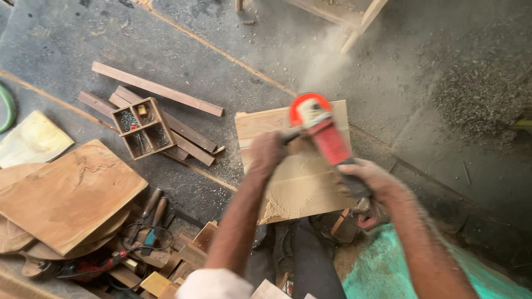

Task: The person uses a handheld angle grinder with a sanding disc to smooth the surface of a rectangular wooden board. The person moves the tool back and forth across the wood, generating sawdust, and briefly flips the board to work on the other side.

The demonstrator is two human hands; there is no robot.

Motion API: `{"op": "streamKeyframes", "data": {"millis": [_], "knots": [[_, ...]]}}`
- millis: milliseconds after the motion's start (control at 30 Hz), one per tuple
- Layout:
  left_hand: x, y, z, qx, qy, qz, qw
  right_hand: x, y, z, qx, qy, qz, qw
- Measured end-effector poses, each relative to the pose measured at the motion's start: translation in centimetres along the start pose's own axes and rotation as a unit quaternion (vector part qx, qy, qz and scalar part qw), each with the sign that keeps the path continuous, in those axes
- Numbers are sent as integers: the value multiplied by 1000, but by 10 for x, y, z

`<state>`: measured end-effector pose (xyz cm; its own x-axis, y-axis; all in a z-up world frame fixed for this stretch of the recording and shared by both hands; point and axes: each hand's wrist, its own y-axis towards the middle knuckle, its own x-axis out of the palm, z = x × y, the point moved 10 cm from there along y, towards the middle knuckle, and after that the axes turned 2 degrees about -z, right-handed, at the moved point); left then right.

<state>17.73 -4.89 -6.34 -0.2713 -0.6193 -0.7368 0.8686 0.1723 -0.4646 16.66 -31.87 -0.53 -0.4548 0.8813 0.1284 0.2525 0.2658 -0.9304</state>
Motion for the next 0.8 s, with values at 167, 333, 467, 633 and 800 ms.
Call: {"op": "streamKeyframes", "data": {"millis": [167,333,467,633,800], "knots": [[55,27,72,-5,-22,-27,999,-74,-15,-3,13,35,22,999],[37,1,36,-22,-14,7,1000,-56,-11,15,-5,6,23,1000],[-13,-58,-44,-91,32,-1,995,41,9,13,-56,-20,-92,994],[-53,-100,-91,-173,109,-3,979,108,21,17,-78,-13,-180,980],[18,-86,-49,-167,92,-74,979,28,8,36,-58,-61,-153,985]]}}
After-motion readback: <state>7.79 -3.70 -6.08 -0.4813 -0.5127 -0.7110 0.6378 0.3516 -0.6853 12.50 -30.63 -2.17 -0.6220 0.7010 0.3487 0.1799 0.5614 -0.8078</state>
